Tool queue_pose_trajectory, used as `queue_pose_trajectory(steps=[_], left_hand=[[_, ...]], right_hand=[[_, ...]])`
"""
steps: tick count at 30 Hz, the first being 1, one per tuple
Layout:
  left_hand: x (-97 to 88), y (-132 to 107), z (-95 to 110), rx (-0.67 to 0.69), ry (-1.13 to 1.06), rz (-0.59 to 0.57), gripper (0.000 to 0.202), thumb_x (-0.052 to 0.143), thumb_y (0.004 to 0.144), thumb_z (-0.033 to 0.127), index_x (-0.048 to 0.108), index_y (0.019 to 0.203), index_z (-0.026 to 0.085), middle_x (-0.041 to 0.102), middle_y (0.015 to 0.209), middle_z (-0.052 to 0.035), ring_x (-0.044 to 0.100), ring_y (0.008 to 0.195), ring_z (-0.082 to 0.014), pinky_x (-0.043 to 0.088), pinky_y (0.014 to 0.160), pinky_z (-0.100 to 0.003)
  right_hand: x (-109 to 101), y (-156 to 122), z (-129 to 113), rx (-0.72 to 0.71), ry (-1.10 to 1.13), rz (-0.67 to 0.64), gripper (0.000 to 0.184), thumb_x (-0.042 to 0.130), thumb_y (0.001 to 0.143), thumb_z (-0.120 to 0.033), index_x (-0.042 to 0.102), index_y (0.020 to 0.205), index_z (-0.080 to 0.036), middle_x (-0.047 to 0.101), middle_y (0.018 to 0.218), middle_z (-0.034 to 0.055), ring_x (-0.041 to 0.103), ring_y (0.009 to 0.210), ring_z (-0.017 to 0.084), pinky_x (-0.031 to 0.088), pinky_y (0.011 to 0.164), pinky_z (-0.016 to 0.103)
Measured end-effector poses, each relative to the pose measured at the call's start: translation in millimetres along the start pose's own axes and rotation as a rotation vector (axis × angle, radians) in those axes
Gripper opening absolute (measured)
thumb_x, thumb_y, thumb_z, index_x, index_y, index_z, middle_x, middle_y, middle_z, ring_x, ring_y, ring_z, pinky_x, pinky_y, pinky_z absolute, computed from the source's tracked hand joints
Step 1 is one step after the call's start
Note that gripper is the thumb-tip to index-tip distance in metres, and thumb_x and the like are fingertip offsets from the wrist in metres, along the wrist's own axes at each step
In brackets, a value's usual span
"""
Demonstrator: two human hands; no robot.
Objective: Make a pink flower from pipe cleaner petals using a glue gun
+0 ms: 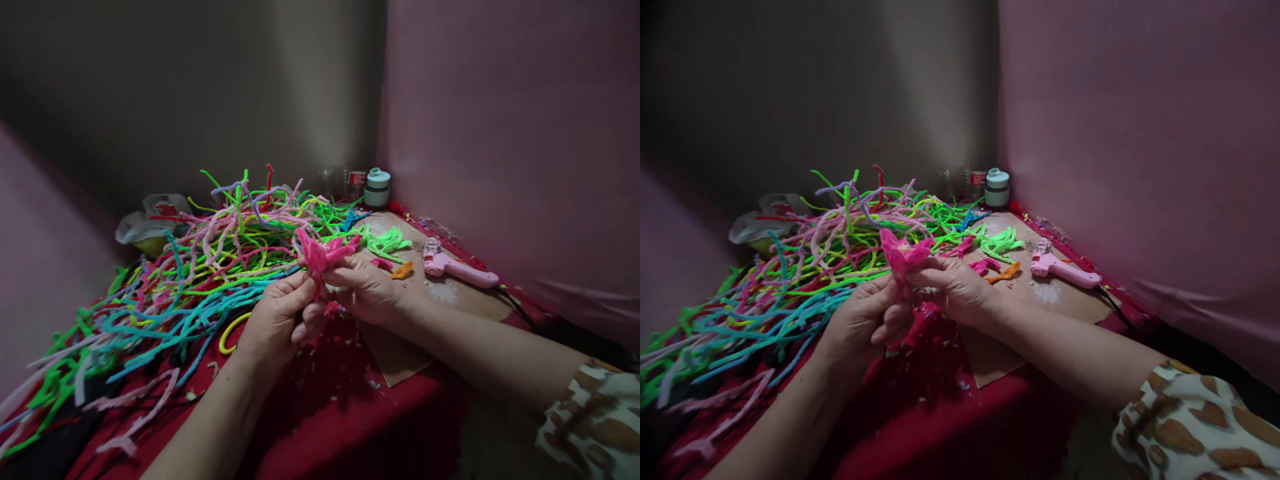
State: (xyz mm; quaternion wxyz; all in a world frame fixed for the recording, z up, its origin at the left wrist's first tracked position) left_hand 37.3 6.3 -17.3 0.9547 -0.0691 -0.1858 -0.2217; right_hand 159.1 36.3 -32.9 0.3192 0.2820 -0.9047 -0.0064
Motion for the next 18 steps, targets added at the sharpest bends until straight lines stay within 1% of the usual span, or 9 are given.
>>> queue_pose_trajectory(steps=[3,5,7,9,10,12,13,15,18], left_hand=[[-3.2,-1.2,-0.9,-0.078,-0.042,-0.15,0.029,0.056,0.079,0.04,0.048,0.065,0.016,0.033,0.04,0.0099,0.015,0.026,-0.0006,0.017,0.029,-0.014],[-3.9,-1.0,-0.1,-0.077,0.056,-0.144,0.031,0.053,0.08,0.043,0.049,0.064,0.016,0.033,0.04,0.0089,0.018,0.027,-0.0021,0.02,0.029,-0.015],[-4.9,0.0,2.1,0.042,0.289,0.011,0.029,0.051,0.082,0.041,0.052,0.066,0.016,0.042,0.045,0.0055,0.032,0.033,-0.0048,0.029,0.036,-0.017],[-5.6,-0.1,4.1,0.249,0.573,0.232,0.02,0.057,0.08,0.036,0.058,0.074,0.017,0.052,0.056,0.0022,0.045,0.046,-0.0077,0.037,0.048,-0.019],[-5.4,-0.9,4.2,0.348,0.693,0.322,0.015,0.061,0.077,0.032,0.061,0.079,0.018,0.055,0.061,0.0015,0.048,0.051,-0.0086,0.038,0.053,-0.019],[-4.6,-2.4,2.7,0.481,0.844,0.42,0.011,0.063,0.075,0.027,0.064,0.083,0.02,0.056,0.063,0.0017,0.047,0.055,-0.0094,0.037,0.056,-0.019],[-4.1,-2.9,2.0,0.515,0.866,0.434,0.008,0.062,0.076,0.026,0.065,0.081,0.02,0.055,0.061,0.0022,0.046,0.053,-0.0094,0.036,0.056,-0.019],[-2.9,-3.1,2.1,0.507,0.808,0.406,0.011,0.058,0.079,0.025,0.064,0.072,0.019,0.051,0.053,0.0032,0.043,0.048,-0.009,0.035,0.053,-0.02],[-0.3,-1.6,4.0,0.365,0.582,0.282,0.022,0.056,0.081,0.027,0.056,0.061,0.016,0.047,0.046,0.0041,0.041,0.04,-0.0069,0.033,0.046,-0.019]], right_hand=[[2.7,-2.0,-0.2,0.033,-0.001,-0.016,0.01,0.071,0.063,-0.021,0.067,0.071,-0.018,0.062,0.068,-0.0015,0.052,0.062,0.01,0.038,0.063,0.026],[2.7,-2.0,0.4,0.025,0.003,0.015,0.011,0.073,0.061,-0.021,0.067,0.069,-0.018,0.062,0.065,-0.0021,0.051,0.06,0.01,0.037,0.062,0.025],[0.8,-0.5,1.8,0.0,0.013,0.083,0.009,0.073,0.06,-0.021,0.067,0.067,-0.018,0.062,0.063,-0.0019,0.051,0.059,0.01,0.036,0.06,0.025],[-1.9,1.4,3.8,-0.018,0.012,0.158,0.008,0.073,0.06,-0.021,0.067,0.065,-0.017,0.062,0.063,-0.0015,0.051,0.06,0.01,0.035,0.058,0.024],[-3.1,2.1,4.6,-0.029,0.003,0.192,0.009,0.074,0.059,-0.022,0.067,0.064,-0.017,0.062,0.062,-0.0013,0.05,0.06,0.01,0.034,0.057,0.024],[-4.7,2.9,5.4,-0.054,-0.024,0.234,0.011,0.075,0.058,-0.023,0.068,0.063,-0.017,0.061,0.062,-0.0012,0.049,0.06,0.01,0.033,0.055,0.023],[-4.9,2.9,5.5,-0.06,-0.035,0.234,0.012,0.076,0.058,-0.025,0.068,0.064,-0.017,0.061,0.062,-0.0011,0.049,0.06,0.01,0.032,0.054,0.023],[-4.4,2.6,4.8,-0.068,-0.044,0.198,0.013,0.076,0.059,-0.026,0.068,0.066,-0.017,0.061,0.063,-0.0012,0.048,0.06,0.01,0.032,0.055,0.023],[-1.2,1.4,2.7,-0.053,-0.033,0.073,0.013,0.072,0.065,-0.029,0.067,0.07,-0.018,0.059,0.063,-0.0019,0.047,0.058,0.01,0.035,0.058,0.025]])
Point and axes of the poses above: each hand's wrist, its own y-axis towards the middle knuckle, its own x-axis out of the palm, z = x × y, the point moved 2 cm from there along y, towards the middle knuckle
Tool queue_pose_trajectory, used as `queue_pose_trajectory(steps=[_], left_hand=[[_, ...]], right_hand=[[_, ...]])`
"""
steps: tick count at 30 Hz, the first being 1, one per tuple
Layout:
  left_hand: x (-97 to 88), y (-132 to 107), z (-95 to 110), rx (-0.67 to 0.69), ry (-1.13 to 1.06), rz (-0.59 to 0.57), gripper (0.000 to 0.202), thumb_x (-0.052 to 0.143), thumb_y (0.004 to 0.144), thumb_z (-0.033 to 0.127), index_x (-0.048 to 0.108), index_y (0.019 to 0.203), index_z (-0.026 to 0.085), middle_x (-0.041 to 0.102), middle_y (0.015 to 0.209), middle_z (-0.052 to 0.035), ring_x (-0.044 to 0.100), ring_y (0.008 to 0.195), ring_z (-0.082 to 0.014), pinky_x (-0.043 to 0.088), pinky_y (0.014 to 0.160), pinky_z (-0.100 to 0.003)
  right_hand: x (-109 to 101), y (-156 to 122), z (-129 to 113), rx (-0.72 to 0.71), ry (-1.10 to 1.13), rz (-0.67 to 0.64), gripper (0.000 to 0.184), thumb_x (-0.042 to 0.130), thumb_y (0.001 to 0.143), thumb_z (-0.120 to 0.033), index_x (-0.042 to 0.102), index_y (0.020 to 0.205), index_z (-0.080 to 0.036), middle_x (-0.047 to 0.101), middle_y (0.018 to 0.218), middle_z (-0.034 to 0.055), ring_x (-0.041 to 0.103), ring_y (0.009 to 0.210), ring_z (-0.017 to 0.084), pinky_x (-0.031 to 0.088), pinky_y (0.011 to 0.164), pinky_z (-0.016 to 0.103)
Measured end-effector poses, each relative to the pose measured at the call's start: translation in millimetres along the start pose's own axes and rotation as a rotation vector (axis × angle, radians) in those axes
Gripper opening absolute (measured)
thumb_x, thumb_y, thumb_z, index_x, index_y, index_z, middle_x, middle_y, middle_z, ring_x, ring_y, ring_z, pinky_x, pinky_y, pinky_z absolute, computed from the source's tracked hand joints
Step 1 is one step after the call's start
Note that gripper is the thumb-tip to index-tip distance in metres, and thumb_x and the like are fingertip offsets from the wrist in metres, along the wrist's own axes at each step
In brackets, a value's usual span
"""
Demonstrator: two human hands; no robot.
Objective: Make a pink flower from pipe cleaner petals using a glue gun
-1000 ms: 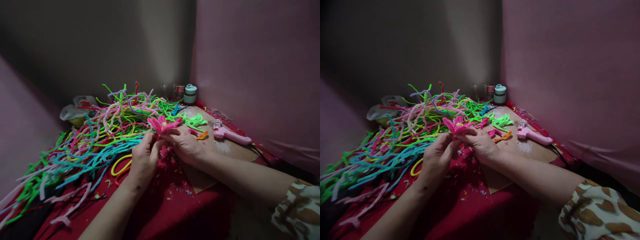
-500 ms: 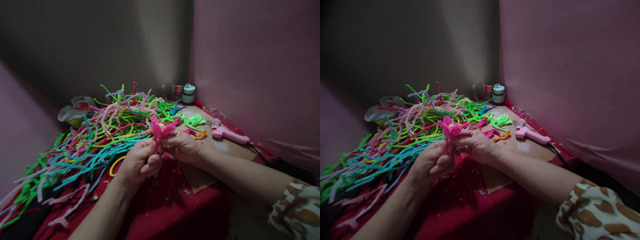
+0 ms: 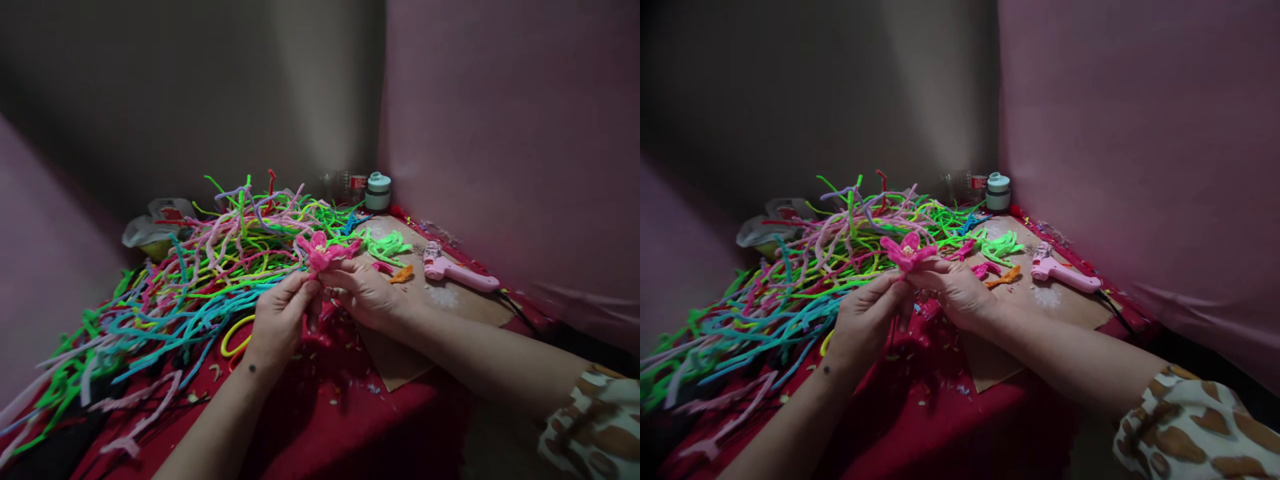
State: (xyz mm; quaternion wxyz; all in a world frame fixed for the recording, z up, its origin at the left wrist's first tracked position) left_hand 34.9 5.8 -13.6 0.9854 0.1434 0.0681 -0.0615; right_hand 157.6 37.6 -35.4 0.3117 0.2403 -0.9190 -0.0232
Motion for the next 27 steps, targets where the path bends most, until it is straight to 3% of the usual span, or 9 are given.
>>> queue_pose_trajectory(steps=[6,8,10,13,15,17,20,24,27], left_hand=[[3.0,-2.2,-3.4,-0.339,-0.689,-0.381,0.026,0.049,0.084,0.036,0.054,0.069,0.016,0.034,0.039,0.0096,0.015,0.023,-0.0011,0.019,0.025,-0.014],[3.6,-2.9,-4.0,-0.386,-0.741,-0.435,0.024,0.05,0.084,0.036,0.055,0.071,0.015,0.034,0.04,0.0105,0.011,0.023,-0.0005,0.02,0.024,-0.014],[4.0,-2.1,-4.1,-0.366,-0.585,-0.347,0.026,0.051,0.083,0.038,0.055,0.071,0.015,0.042,0.043,0.0077,0.021,0.024,-0.0016,0.026,0.027,-0.015],[3.3,-0.8,-2.5,-0.148,-0.145,-0.033,0.018,0.061,0.076,0.033,0.057,0.069,0.016,0.051,0.051,0.004,0.041,0.038,-0.0056,0.034,0.039,-0.017],[3.2,-2.1,-0.9,0.025,0.09,0.13,0.012,0.067,0.07,0.025,0.059,0.066,0.018,0.05,0.052,0.0045,0.043,0.044,-0.0062,0.035,0.045,-0.016],[3.0,-3.2,-0.7,0.088,0.198,0.183,0.014,0.066,0.072,0.023,0.058,0.061,0.018,0.048,0.049,0.0046,0.041,0.045,-0.0058,0.034,0.046,-0.016],[2.2,-1.4,-2.8,-0.07,0.033,0.046,0.025,0.057,0.079,0.027,0.053,0.058,0.016,0.048,0.047,0.004,0.041,0.038,-0.0047,0.031,0.038,-0.015],[3.9,0.2,-6.3,-0.373,-0.556,-0.284,0.02,0.051,0.084,0.031,0.055,0.072,0.015,0.04,0.043,0.0087,0.022,0.023,-0.0013,0.028,0.025,-0.015],[5.1,0.2,-7.9,-0.425,-0.782,-0.454,0.017,0.049,0.084,0.028,0.054,0.074,0.015,0.036,0.042,0.011,0.011,0.021,0.0004,0.026,0.02,-0.014]], right_hand=[[6.6,-2.7,-3.9,0.033,0.028,-0.096,0.013,0.072,0.065,-0.024,0.066,0.073,-0.017,0.059,0.064,-0.0022,0.048,0.058,0.009,0.036,0.06,0.025],[6.8,-2.4,-3.0,0.032,0.03,-0.106,0.009,0.07,0.067,-0.024,0.065,0.069,-0.017,0.057,0.062,-0.0028,0.047,0.056,0.008,0.035,0.06,0.025],[4.6,-1.3,-1.4,0.013,0.009,-0.068,0.008,0.069,0.068,-0.024,0.066,0.07,-0.017,0.056,0.059,-0.003,0.046,0.055,0.009,0.034,0.059,0.025],[-0.8,0.8,1.0,-0.055,-0.043,0.042,0.01,0.07,0.067,-0.024,0.068,0.074,-0.018,0.057,0.061,-0.0021,0.045,0.055,0.009,0.034,0.058,0.026],[-3.7,1.5,1.9,-0.104,-0.064,0.098,0.01,0.071,0.066,-0.024,0.068,0.072,-0.018,0.059,0.064,-0.0016,0.044,0.056,0.009,0.035,0.06,0.027],[-5.2,2.2,2.6,-0.11,-0.073,0.102,0.01,0.072,0.066,-0.025,0.067,0.07,-0.018,0.059,0.065,-0.0014,0.044,0.056,0.009,0.035,0.059,0.026],[-5.6,3.2,3.1,-0.044,-0.031,0.034,0.011,0.071,0.067,-0.027,0.066,0.071,-0.017,0.059,0.064,-0.0012,0.047,0.056,0.009,0.035,0.056,0.025],[-3.5,2.9,2.6,0.071,0.044,-0.09,0.02,0.071,0.068,-0.03,0.067,0.083,-0.017,0.059,0.062,-0.0024,0.051,0.058,0.009,0.038,0.058,0.024],[-1.8,2.3,2.3,0.094,0.058,-0.137,0.029,0.072,0.066,-0.032,0.067,0.09,-0.016,0.06,0.059,-0.002,0.053,0.057,0.009,0.039,0.059,0.023]])
Point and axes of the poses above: each hand's wrist, its own y-axis towards the middle knuckle, its own x-axis out of the palm, z = x × y, the point moved 2 cm from there along y, towards the middle knuckle
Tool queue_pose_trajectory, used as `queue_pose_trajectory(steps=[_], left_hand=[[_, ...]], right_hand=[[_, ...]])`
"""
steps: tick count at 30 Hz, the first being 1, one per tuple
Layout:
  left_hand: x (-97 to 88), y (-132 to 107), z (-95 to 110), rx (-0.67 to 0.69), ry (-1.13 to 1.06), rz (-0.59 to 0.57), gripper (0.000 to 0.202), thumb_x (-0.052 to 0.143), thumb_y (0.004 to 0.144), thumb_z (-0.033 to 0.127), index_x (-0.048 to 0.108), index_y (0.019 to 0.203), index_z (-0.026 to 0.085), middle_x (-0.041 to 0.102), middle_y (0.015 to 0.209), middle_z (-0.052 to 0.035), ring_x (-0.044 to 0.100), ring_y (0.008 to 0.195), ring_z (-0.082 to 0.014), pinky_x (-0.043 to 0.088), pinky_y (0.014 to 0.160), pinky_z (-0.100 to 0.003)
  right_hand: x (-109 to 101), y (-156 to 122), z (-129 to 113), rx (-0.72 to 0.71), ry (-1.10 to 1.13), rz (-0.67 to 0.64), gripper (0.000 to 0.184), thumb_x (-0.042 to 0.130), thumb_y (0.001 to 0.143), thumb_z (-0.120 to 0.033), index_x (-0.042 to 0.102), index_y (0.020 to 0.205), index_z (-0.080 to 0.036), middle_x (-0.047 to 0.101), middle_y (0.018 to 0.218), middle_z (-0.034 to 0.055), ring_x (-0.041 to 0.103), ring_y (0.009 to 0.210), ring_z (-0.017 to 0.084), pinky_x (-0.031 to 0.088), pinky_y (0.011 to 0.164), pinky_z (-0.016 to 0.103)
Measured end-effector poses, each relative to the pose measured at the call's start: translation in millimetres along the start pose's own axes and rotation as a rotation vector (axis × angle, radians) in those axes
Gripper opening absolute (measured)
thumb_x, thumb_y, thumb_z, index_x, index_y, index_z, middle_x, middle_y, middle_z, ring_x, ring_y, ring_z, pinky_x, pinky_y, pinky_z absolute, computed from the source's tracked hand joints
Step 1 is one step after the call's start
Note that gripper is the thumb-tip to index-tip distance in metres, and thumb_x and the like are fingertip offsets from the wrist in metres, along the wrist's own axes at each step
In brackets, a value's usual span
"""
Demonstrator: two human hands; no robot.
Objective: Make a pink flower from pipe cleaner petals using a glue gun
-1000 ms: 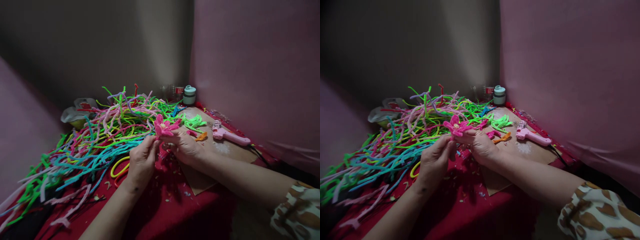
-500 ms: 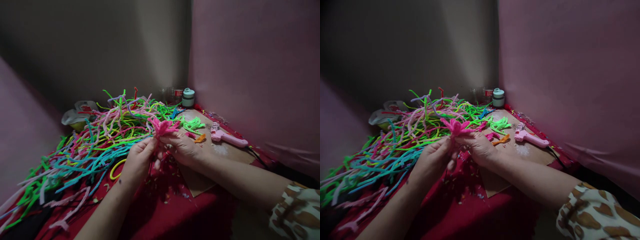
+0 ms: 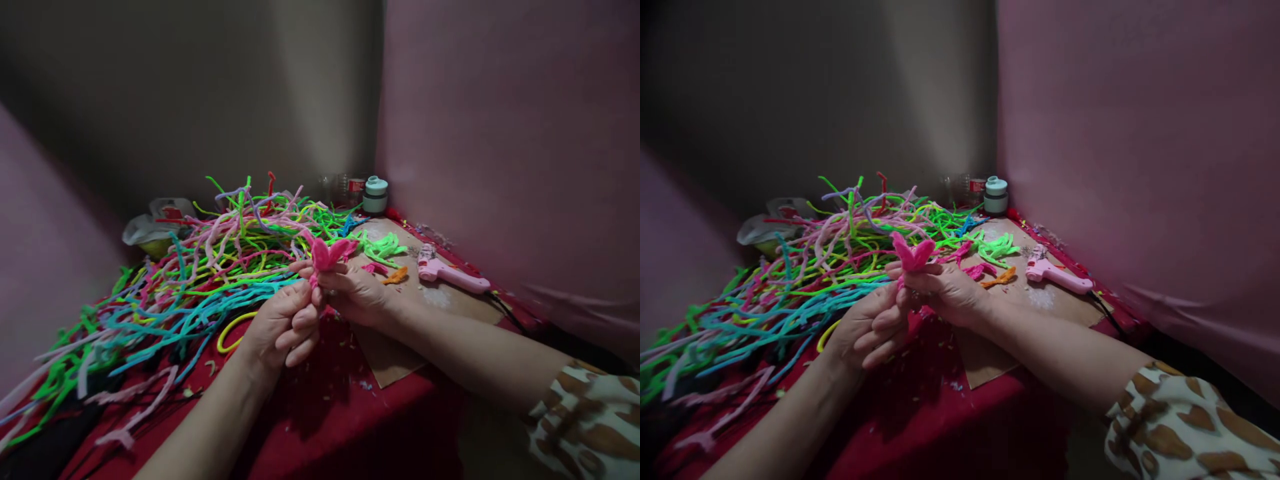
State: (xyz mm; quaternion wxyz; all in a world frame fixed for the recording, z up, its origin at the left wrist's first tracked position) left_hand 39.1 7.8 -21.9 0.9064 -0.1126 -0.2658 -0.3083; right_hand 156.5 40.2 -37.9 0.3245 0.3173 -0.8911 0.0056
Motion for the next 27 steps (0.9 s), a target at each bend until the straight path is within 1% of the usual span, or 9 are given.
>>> queue_pose_trajectory(steps=[2,6,8,10,13,17,21,24,27], left_hand=[[-2.5,1.2,-0.9,0.02,0.111,0.037,0.022,0.049,0.084,0.033,0.054,0.073,0.015,0.041,0.044,0.0089,0.019,0.022,-0.0008,0.03,0.023,-0.016],[-9.5,2.3,0.0,0.332,0.742,0.433,0.02,0.059,0.077,0.035,0.057,0.069,0.016,0.051,0.052,0.0036,0.044,0.039,-0.0063,0.037,0.041,-0.018],[-8.3,0.9,-0.5,0.508,1.016,0.577,0.012,0.063,0.074,0.029,0.059,0.07,0.018,0.05,0.054,0.0043,0.042,0.045,-0.0062,0.034,0.047,-0.017],[-4.3,-0.1,-1.3,0.58,1.119,0.614,0.012,0.061,0.076,0.026,0.059,0.067,0.018,0.047,0.054,0.0043,0.038,0.048,-0.006,0.032,0.049,-0.017],[1.6,-0.2,-0.7,0.452,0.886,0.503,0.027,0.056,0.08,0.031,0.049,0.058,0.016,0.041,0.05,0.0049,0.036,0.042,-0.0051,0.029,0.042,-0.016],[1.5,0.7,-2.8,0.162,0.334,0.152,0.024,0.052,0.082,0.036,0.048,0.068,0.017,0.038,0.045,0.009,0.02,0.028,-0.0016,0.029,0.03,-0.015],[-9.6,-0.3,-10.9,0.06,0.108,-0.084,0.021,0.052,0.082,0.028,0.051,0.067,0.014,0.035,0.04,0.01,0.013,0.023,-0.0002,0.028,0.022,-0.014],[-13.0,-0.4,-17.1,0.063,0.06,-0.149,0.017,0.051,0.082,0.024,0.053,0.068,0.015,0.035,0.039,0.0102,0.011,0.022,-0.0004,0.029,0.021,-0.015],[-10.9,2.7,-17.9,0.104,0.146,-0.085,0.024,0.05,0.083,0.033,0.053,0.068,0.014,0.036,0.039,0.0096,0.015,0.023,-0.0009,0.031,0.024,-0.016]], right_hand=[[-1.5,1.1,0.7,-0.026,-0.008,0.034,0.028,0.072,0.066,-0.031,0.068,0.089,-0.016,0.06,0.058,-0.0022,0.052,0.054,0.009,0.039,0.056,0.024],[-8.0,5.1,4.4,-0.108,-0.023,0.172,0.02,0.073,0.062,-0.028,0.068,0.078,-0.017,0.061,0.062,-0.0017,0.048,0.052,0.009,0.036,0.052,0.024],[-9.4,6.1,5.3,-0.152,-0.045,0.212,0.017,0.074,0.061,-0.026,0.069,0.074,-0.017,0.062,0.064,-0.0015,0.046,0.052,0.008,0.034,0.051,0.023],[-9.0,6.3,4.4,-0.172,-0.066,0.222,0.017,0.075,0.06,-0.026,0.069,0.072,-0.017,0.062,0.063,-0.0015,0.046,0.054,0.008,0.034,0.052,0.023],[-7.1,5.9,0.9,-0.143,-0.079,0.172,0.019,0.076,0.059,-0.028,0.07,0.073,-0.017,0.062,0.064,-0.0008,0.05,0.059,0.01,0.037,0.057,0.023],[-4.7,4.2,-3.2,-0.086,-0.076,0.038,0.021,0.076,0.06,-0.031,0.069,0.074,-0.017,0.062,0.063,-0.0011,0.051,0.057,0.01,0.04,0.06,0.025],[0.5,-0.6,-3.2,-0.055,-0.096,-0.123,0.023,0.074,0.064,-0.03,0.07,0.083,-0.017,0.063,0.066,0.0001,0.054,0.06,0.01,0.041,0.062,0.025],[4.2,-3.7,-2.4,-0.053,-0.116,-0.181,0.022,0.072,0.066,-0.03,0.069,0.083,-0.016,0.065,0.069,0.0017,0.055,0.057,0.01,0.042,0.059,0.024],[3.4,-3.1,-2.9,-0.094,-0.122,-0.128,0.017,0.069,0.069,-0.029,0.069,0.079,-0.015,0.064,0.064,0.0011,0.055,0.053,0.01,0.043,0.055,0.024]])
Point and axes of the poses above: each hand's wrist, its own y-axis towards the middle knuckle, its own x-axis out of the palm, z = x × y, the point moved 2 cm from there along y, towards the middle knuckle
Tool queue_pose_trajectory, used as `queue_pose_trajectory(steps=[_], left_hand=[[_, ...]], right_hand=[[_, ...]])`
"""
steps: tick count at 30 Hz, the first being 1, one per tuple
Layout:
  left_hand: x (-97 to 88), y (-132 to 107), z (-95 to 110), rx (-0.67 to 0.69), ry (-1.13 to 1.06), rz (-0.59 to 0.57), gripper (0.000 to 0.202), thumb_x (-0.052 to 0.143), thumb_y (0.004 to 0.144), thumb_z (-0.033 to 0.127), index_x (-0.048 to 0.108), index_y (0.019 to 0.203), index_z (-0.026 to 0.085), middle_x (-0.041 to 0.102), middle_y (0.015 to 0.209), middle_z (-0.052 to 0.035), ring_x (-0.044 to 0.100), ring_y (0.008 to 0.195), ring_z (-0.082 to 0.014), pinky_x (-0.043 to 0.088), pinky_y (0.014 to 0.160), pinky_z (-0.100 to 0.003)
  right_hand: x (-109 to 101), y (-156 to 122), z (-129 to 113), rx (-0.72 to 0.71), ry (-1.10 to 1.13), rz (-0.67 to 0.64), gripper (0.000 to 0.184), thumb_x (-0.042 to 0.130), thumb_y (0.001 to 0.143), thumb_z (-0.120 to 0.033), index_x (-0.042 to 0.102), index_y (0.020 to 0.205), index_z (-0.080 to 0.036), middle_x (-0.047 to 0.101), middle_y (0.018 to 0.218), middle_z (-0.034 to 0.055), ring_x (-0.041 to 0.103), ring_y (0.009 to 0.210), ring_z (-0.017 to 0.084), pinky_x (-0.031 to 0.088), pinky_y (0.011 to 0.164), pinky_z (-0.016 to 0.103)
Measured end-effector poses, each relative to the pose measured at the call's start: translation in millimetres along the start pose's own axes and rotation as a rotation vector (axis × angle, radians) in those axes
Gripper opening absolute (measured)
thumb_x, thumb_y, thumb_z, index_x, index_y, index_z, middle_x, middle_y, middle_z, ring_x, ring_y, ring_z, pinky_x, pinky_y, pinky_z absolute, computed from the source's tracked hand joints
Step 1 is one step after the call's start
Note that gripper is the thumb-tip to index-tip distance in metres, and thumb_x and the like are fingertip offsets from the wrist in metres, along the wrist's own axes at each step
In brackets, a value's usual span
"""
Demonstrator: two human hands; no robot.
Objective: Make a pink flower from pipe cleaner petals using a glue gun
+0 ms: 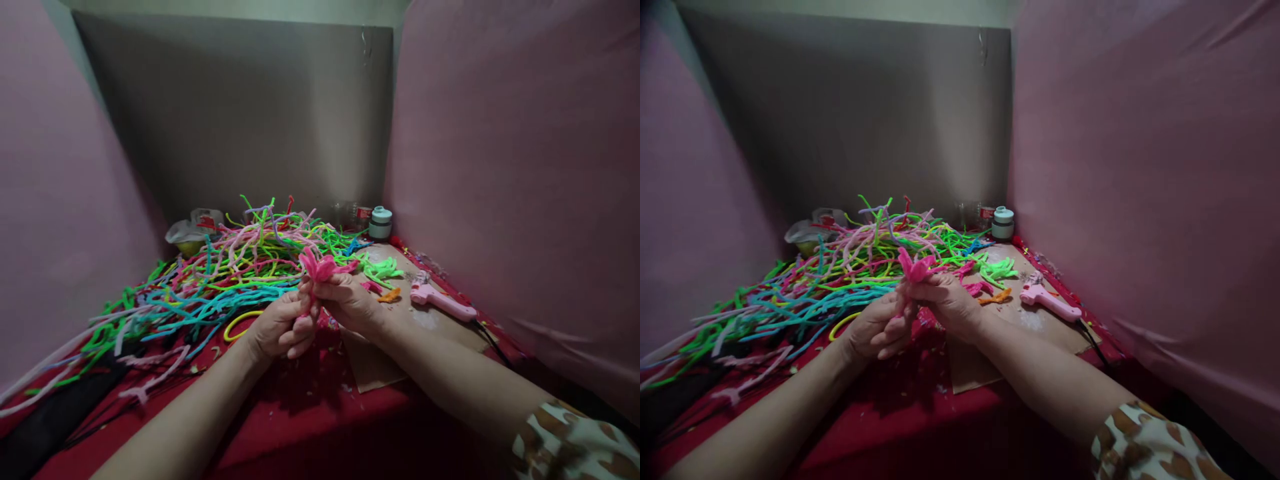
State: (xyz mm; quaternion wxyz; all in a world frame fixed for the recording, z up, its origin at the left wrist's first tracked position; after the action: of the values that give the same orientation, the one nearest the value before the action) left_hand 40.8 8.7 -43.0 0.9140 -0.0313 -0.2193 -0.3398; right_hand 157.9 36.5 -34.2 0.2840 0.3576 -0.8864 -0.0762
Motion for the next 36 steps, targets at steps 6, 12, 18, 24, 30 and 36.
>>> queue_pose_trajectory(steps=[6,12,18,24,30,36], left_hand=[[1.9,5.7,19.6,0.216,0.565,0.386,0.033,0.051,0.082,0.041,0.058,0.066,0.013,0.057,0.056,-0.0004,0.054,0.056,-0.0108,0.045,0.06,-0.023],[7.3,-1.4,32.8,0.257,0.731,0.607,0.021,0.065,0.071,0.032,0.061,0.084,0.016,0.058,0.066,0.0036,0.049,0.058,-0.0089,0.039,0.059,-0.021],[6.1,1.9,22.9,0.28,0.781,0.505,0.013,0.061,0.074,0.028,0.065,0.074,0.015,0.058,0.063,0.0017,0.051,0.06,-0.0105,0.042,0.063,-0.024],[11.2,-5.1,61.3,0.317,0.757,0.535,0.028,0.07,0.067,0.023,0.062,0.094,0.018,0.063,0.084,-0.0003,0.056,0.077,-0.0123,0.044,0.073,-0.024],[42.0,-16.0,92.3,0.147,0.672,0.486,0.031,0.05,0.083,0.042,0.054,0.067,0.016,0.054,0.055,0.002,0.049,0.047,-0.0078,0.038,0.047,-0.02],[39.9,-4.6,70.6,0.061,0.487,0.43,0.023,0.063,0.075,0.034,0.054,0.066,0.015,0.052,0.051,0.0038,0.043,0.04,-0.005,0.03,0.039,-0.017]], right_hand=[[-7.5,5.9,-2.0,-0.081,-0.031,0.183,0.02,0.07,0.067,-0.033,0.067,0.075,-0.016,0.059,0.055,-0.001,0.051,0.044,0.013,0.042,0.045,0.028],[-2.3,3.5,-11.4,-0.192,-0.083,0.416,0.018,0.073,0.061,-0.029,0.062,0.061,-0.015,0.055,0.054,-0.0033,0.044,0.048,0.008,0.038,0.051,0.024],[8.0,-3.4,-18.2,-0.293,-0.216,0.331,0.016,0.07,0.064,-0.032,0.065,0.058,-0.018,0.057,0.057,-0.0022,0.049,0.056,0.012,0.041,0.059,0.028],[14.1,-3.3,-39.3,-0.569,-0.741,0.323,0.009,0.061,0.075,-0.021,0.07,0.074,-0.023,0.063,0.077,0.0006,0.053,0.08,0.016,0.039,0.078,0.032],[15.8,3.1,-58.7,-0.733,-1.029,0.287,0.01,0.06,0.076,-0.015,0.067,0.072,-0.021,0.065,0.084,0.0024,0.052,0.083,0.017,0.037,0.082,0.034],[5.7,1.9,-45.8,-0.585,-0.818,0.318,0.009,0.061,0.075,-0.016,0.068,0.072,-0.022,0.064,0.08,0.0013,0.054,0.081,0.016,0.04,0.078,0.032]])
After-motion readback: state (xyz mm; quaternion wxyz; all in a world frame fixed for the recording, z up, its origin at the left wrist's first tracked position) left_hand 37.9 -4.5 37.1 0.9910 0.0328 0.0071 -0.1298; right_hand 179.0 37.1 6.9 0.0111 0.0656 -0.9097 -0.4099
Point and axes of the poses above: each hand's wrist, its own y-axis towards the middle knuckle, its own x-axis out of the palm, z = x × y, the point moved 2 cm from there along y, towards the middle knuckle
